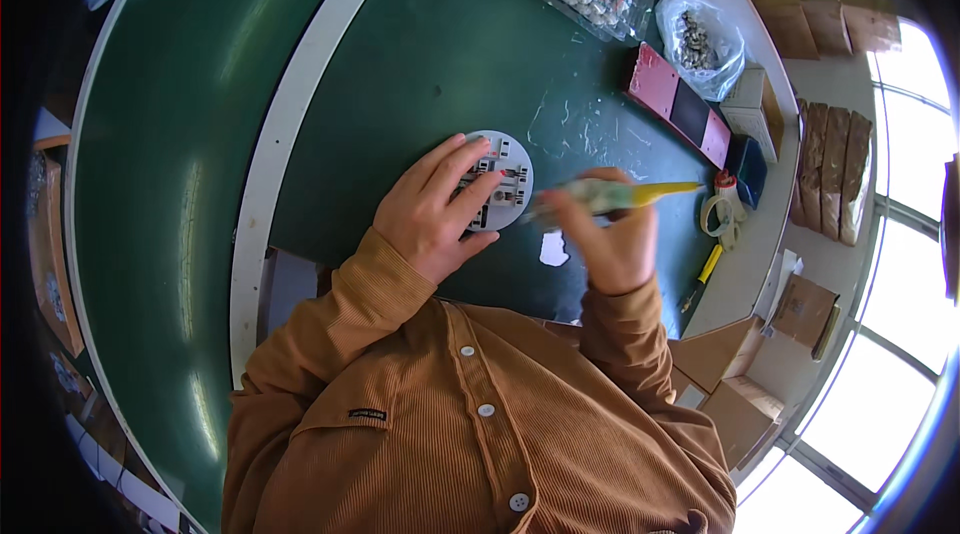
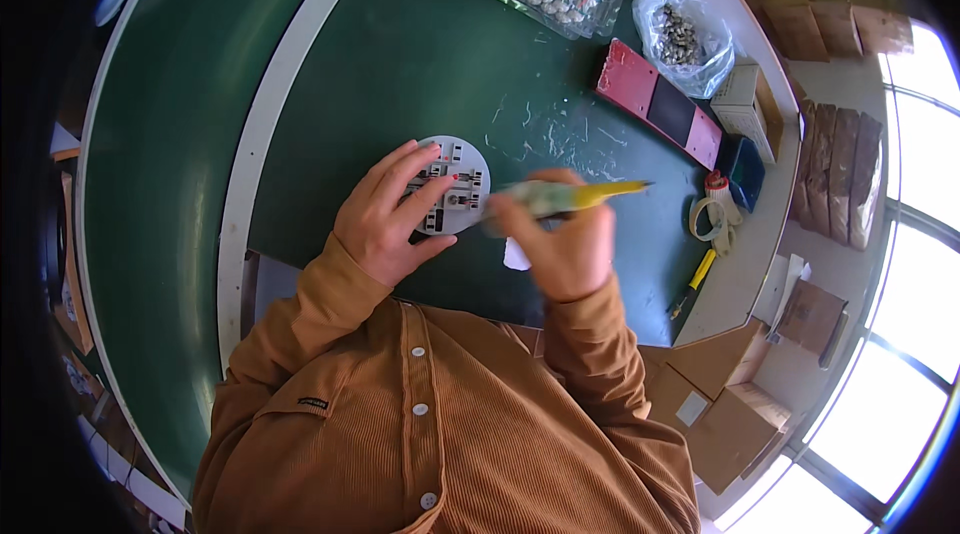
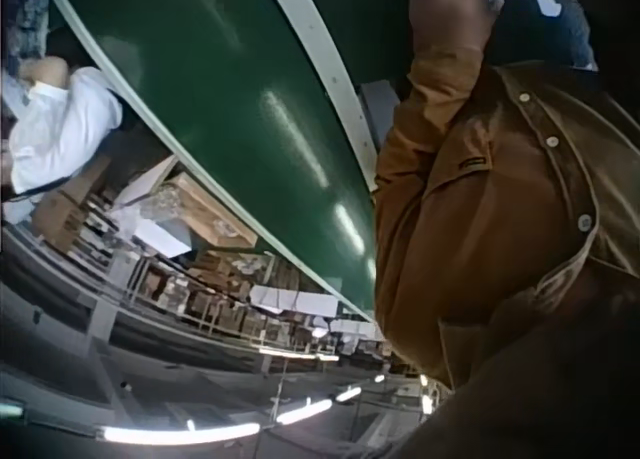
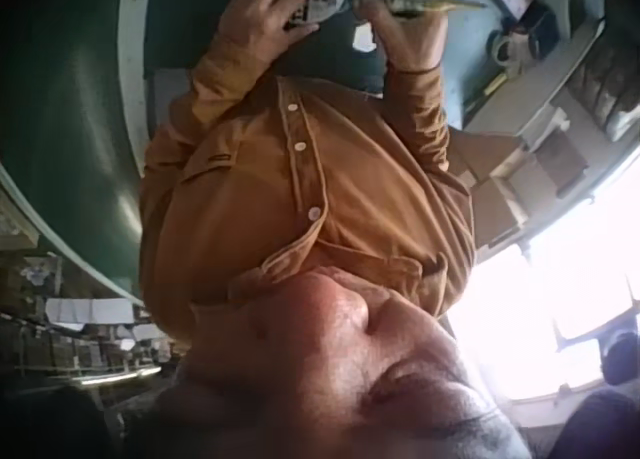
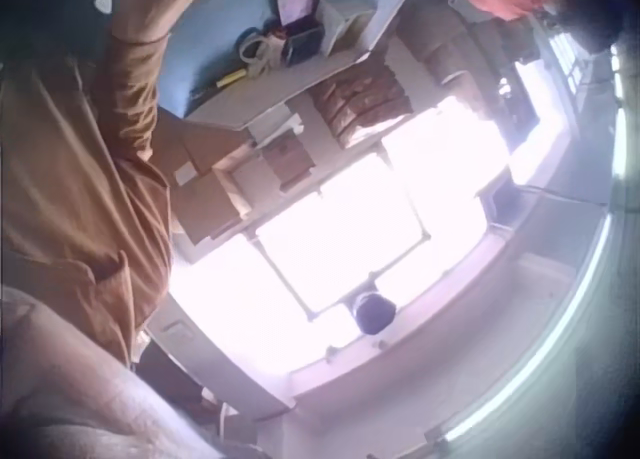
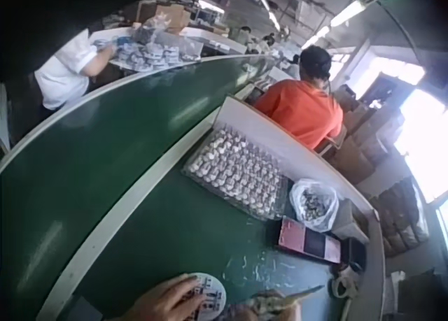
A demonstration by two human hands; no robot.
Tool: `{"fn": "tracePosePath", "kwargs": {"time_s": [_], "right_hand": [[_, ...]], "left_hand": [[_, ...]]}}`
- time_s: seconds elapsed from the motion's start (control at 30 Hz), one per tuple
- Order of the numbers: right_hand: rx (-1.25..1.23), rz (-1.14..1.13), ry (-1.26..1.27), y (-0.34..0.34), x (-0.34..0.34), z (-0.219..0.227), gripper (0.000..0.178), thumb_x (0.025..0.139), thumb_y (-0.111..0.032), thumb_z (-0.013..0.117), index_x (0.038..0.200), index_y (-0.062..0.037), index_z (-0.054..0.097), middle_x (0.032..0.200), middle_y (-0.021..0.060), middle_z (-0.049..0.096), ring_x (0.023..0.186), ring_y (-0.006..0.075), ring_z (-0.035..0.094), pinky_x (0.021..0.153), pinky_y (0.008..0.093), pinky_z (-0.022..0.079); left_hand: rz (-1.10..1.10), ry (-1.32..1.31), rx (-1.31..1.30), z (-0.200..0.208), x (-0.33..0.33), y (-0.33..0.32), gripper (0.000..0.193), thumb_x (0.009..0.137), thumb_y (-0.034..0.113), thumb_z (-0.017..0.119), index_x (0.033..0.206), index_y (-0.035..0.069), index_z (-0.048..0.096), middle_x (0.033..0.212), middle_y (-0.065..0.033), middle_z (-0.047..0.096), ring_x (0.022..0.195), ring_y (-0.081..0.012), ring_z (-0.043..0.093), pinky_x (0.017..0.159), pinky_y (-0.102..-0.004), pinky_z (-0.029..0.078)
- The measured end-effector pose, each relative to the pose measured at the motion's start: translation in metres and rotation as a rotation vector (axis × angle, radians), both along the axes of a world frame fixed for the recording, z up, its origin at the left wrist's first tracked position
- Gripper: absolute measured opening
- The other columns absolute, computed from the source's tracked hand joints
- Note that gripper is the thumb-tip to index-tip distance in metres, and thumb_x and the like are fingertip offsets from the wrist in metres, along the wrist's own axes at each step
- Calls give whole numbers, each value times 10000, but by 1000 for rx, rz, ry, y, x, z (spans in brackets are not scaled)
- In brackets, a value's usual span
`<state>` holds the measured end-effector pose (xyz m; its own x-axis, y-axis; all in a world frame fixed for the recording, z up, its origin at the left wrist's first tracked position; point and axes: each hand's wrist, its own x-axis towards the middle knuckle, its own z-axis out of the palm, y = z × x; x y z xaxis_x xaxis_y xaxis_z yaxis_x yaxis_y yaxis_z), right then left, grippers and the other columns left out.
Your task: Assembling small circular electronic parts by inserting internal components into a housing and applying adhesive.
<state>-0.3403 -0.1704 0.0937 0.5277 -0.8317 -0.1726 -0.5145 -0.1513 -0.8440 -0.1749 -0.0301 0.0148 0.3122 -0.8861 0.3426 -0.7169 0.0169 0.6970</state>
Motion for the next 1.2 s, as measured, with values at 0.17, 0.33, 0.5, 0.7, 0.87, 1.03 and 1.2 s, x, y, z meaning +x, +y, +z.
{"fn": "tracePosePath", "kwargs": {"time_s": [0.17, 0.33, 0.5, 0.7, 0.87, 1.03, 1.2], "right_hand": [[-71, 38, 872, -56, -40, 19, 321, 910, -131, 804, 1150, 58, 705, 862, 97, 770, 678, 202, 663, 712, 315, 582], [-215, -134, -68, -15, -50, 23, 425, 993, -222, 726, 1325, 38, 678, 1154, 171, 733, 1002, 227, 667, 912, 340, 549], [1015, -136, -813, 13, 15, -40, 859, 1109, -682, 352, 1681, -47, 265, 1509, 235, 573, 1241, 349, 654, 1033, 498, 540], [1367, 282, -1285, -2, 44, -87, 894, 1043, -679, 482, 1676, -71, 313, 1555, 268, 524, 1337, 414, 612, 1131, 547, 493], [985, 297, -1088, 2, 54, -90, 915, 1005, -623, 550, 1680, -60, 295, 1536, 276, 535, 1371, 432, 586, 1180, 553, 455], [885, 328, -1080, -2, 48, -98, 907, 986, -548, 578, 1681, -44, 284, 1526, 281, 540, 1386, 435, 574, 1182, 548, 451], [893, 288, -1104, -4, 44, -100, 893, 989, -509, 578, 1682, -34, 277, 1527, 283, 539, 1395, 441, 567, 1179, 550, 451]], "left_hand": [[-13, 40, -71, 2, 0, -1, 651, 666, 100, 924, 1283, 60, 723, 1487, -130, 600, 1355, -340, 598, 1125, -437, 522], [-37, 182, -71, 16, 1, 3, 635, 680, 100, 933, 1277, 48, 725, 1487, -150, 592, 1336, -340, 597, 1104, -439, 526], [-80, 191, -164, 45, -14, -8, 617, 689, 110, 934, 1267, 43, 728, 1502, -160, 567, 1355, -349, 570, 1101, -437, 519], [150, -18, -68, 63, -5, -11, 462, 747, 58, 900, 1184, 25, 752, 1280, -137, 689, 1106, -283, 668, 947, -375, 571], [245, 388, 97, 64, -16, -2, 312, 808, 8, 859, 1103, 13, 758, 1049, -93, 737, 858, -221, 672, 778, -330, 565], [194, 102, 28, 47, -29, -22, 212, 841, -11, 835, 1035, 20, 756, 921, -57, 719, 741, -194, 632, 673, -311, 530], [65, -237, -71, 45, -20, -35, 236, 818, -24, 847, 1040, 9, 771, 948, -71, 725, 765, -222, 637, 726, -344, 548]]}}
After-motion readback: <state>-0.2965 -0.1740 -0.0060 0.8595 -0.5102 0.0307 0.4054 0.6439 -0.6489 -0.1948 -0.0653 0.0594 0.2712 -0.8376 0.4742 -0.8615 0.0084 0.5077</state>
